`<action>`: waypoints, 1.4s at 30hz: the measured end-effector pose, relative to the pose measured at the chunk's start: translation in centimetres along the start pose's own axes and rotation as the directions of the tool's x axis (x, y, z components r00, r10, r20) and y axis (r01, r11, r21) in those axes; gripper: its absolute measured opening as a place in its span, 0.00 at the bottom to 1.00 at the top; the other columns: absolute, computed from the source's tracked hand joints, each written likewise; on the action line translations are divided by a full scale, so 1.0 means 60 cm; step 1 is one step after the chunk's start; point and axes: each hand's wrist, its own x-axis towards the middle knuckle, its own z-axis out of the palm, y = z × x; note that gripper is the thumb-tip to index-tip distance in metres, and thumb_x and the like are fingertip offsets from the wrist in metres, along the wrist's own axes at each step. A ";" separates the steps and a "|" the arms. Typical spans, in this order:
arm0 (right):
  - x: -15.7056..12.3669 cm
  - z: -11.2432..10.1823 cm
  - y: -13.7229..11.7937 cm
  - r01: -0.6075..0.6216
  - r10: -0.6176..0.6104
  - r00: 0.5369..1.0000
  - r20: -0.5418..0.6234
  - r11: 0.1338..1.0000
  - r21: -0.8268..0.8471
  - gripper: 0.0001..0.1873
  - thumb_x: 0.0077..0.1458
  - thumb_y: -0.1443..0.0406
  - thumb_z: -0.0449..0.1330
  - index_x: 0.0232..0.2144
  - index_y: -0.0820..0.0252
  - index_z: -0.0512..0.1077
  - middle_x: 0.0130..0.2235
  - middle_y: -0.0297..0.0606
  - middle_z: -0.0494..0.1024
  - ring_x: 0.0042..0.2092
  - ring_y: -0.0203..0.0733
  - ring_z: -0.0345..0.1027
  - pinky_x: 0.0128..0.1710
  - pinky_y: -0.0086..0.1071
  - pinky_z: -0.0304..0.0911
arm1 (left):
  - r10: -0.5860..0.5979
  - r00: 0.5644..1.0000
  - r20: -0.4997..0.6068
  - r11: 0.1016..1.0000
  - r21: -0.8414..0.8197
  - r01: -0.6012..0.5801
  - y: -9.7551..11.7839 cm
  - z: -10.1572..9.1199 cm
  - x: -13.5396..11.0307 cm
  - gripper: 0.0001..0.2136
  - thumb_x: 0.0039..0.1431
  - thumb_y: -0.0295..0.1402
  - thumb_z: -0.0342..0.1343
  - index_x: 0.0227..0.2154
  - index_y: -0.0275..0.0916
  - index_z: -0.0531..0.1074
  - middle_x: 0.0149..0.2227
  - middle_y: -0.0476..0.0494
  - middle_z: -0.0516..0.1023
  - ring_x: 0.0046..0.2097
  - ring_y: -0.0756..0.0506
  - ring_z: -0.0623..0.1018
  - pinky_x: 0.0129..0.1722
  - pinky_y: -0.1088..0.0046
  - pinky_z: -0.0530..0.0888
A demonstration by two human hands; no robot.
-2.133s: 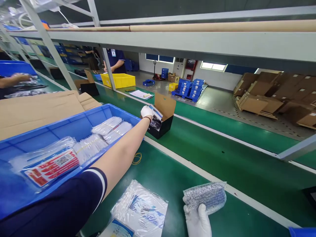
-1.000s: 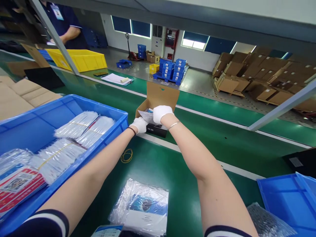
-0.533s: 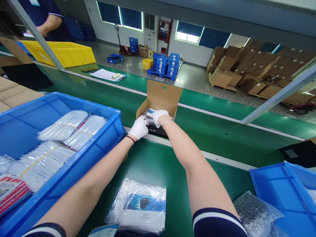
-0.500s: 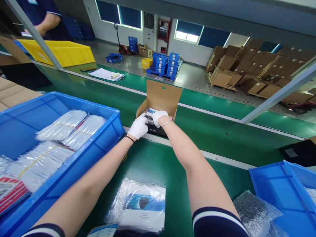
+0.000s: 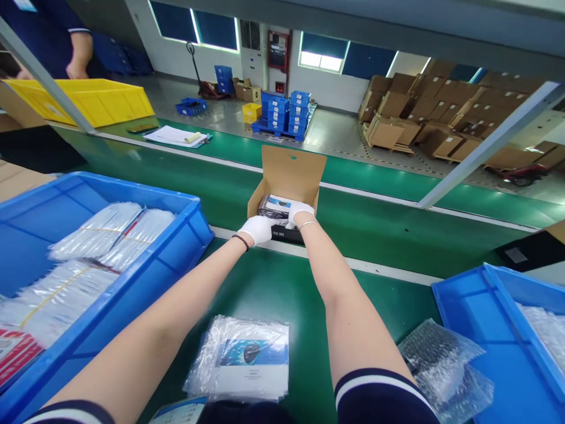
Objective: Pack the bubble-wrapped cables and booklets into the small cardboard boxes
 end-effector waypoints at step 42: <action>-0.651 0.213 0.314 -0.619 0.620 0.757 -0.205 0.782 0.080 0.20 0.63 0.66 0.48 0.50 0.61 0.74 0.57 0.48 0.73 0.63 0.58 0.58 0.58 0.51 0.59 | 0.039 0.972 -0.232 0.592 -0.778 -0.210 0.084 -0.007 -0.308 0.15 0.59 0.44 0.54 0.47 0.51 0.79 0.52 0.56 0.79 0.57 0.42 0.75 0.60 0.66 0.71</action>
